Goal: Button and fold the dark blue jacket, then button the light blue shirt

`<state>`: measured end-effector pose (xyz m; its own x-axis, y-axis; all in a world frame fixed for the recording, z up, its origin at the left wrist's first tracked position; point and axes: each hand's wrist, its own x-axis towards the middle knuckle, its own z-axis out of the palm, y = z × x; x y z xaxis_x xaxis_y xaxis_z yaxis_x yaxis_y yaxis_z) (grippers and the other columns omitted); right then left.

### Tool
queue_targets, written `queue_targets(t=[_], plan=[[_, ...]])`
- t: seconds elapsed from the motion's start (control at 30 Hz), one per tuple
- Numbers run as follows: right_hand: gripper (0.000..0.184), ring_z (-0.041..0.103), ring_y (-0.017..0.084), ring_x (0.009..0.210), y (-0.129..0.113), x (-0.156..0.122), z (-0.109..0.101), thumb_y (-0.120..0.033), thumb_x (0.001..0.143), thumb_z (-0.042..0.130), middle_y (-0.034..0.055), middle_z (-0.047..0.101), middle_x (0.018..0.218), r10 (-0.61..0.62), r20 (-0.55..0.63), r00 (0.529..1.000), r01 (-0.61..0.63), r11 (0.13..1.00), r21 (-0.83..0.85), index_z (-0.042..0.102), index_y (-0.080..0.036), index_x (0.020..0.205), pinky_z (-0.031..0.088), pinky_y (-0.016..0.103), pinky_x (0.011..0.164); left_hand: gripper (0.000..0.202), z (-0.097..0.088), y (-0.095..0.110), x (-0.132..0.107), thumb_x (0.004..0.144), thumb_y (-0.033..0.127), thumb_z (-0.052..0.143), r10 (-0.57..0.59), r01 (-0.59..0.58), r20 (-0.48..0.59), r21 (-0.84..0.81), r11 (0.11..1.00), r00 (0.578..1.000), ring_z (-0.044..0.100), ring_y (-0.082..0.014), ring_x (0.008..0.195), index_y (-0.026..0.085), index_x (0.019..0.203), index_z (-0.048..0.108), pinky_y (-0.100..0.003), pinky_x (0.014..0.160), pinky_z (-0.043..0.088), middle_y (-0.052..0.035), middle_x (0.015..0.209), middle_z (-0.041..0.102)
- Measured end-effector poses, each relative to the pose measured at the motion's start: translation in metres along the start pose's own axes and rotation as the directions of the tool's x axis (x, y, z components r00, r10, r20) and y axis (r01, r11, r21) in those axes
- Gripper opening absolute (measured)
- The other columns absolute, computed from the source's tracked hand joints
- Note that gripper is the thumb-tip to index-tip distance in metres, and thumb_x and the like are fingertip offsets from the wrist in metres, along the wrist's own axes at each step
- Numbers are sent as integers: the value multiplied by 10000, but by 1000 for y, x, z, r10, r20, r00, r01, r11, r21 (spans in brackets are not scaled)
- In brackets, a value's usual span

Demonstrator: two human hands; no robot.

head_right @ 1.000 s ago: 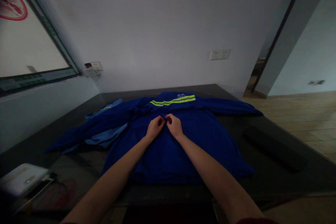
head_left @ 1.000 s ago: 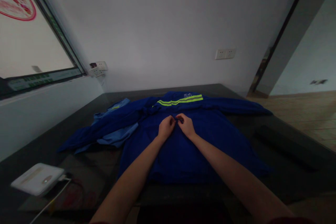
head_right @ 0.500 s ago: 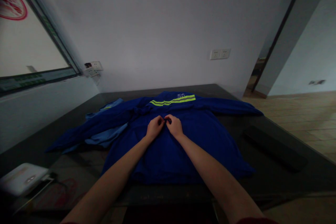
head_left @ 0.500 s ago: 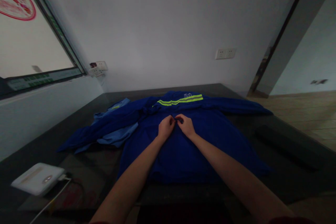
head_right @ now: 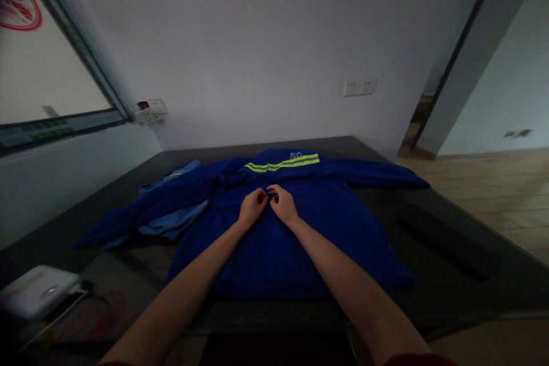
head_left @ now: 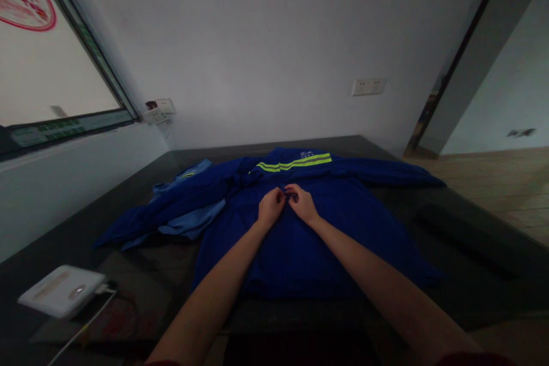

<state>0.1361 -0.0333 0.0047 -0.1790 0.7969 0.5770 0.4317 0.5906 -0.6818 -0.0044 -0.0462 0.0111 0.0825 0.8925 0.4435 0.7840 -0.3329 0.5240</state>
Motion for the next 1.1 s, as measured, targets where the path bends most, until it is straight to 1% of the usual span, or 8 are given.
queue_targets(t=[0.13,0.2,0.27,0.37,0.5,0.67,0.97,1.1], plan=[[285,660,172,761,1,0,0,-155,780,513,34,709,908,19,14,1000,-20,999,48,594,-215,1046,496,292,714,45,-1,0,-1,830,201,537,0,0,6,10,1000,1000,564,-132,702,216,792,557,-218,575,323,8,768,628],[232,668,176,767,2,0,0,-228,841,486,32,708,882,35,12,999,-36,996,86,596,-218,1045,494,290,704,49,-2,0,-1,837,204,532,-2,1,12,16,1000,1000,568,-133,707,218,799,560,-219,575,327,7,773,632],[229,672,174,793,4,0,0,-232,869,439,31,704,866,51,-5,999,-50,992,117,597,-218,1034,492,293,728,44,-2,-1,0,838,208,535,-5,5,21,22,1000,1000,571,-136,713,220,809,565,-219,574,329,7,781,637],[259,667,164,800,9,1,1,-161,827,432,26,693,847,77,-35,996,-71,986,149,591,-209,1026,490,295,755,34,-2,-1,1,834,208,544,-4,3,34,20,1000,999,576,-138,724,221,821,573,-219,582,339,6,792,641],[298,629,143,680,14,3,3,-121,735,475,14,658,808,114,-51,992,-105,983,150,600,-193,996,489,268,665,49,-2,1,1,840,197,535,36,-36,32,-8,999,999,582,-144,751,214,834,580,-224,624,372,-6,822,644],[326,591,134,653,13,4,2,-92,683,458,3,631,776,74,-54,996,-66,990,123,613,-185,955,475,250,639,63,-4,2,1,847,188,532,68,-68,15,-20,997,998,589,-158,786,205,853,593,-235,670,401,-25,849,648],[252,598,167,748,5,2,-1,-106,711,453,38,651,849,5,-16,1000,-3,996,88,611,-180,892,475,275,682,92,0,-5,3,843,174,537,100,-99,1,-127,987,995,617,-157,780,191,862,625,-242,717,440,-30,842,677],[246,601,169,754,8,2,0,-101,725,444,35,651,855,1,-11,1000,0,996,85,608,-187,885,477,281,691,89,2,-8,4,836,171,547,73,-70,10,-195,978,997,628,-151,768,185,858,632,-237,722,451,-26,830,689]])
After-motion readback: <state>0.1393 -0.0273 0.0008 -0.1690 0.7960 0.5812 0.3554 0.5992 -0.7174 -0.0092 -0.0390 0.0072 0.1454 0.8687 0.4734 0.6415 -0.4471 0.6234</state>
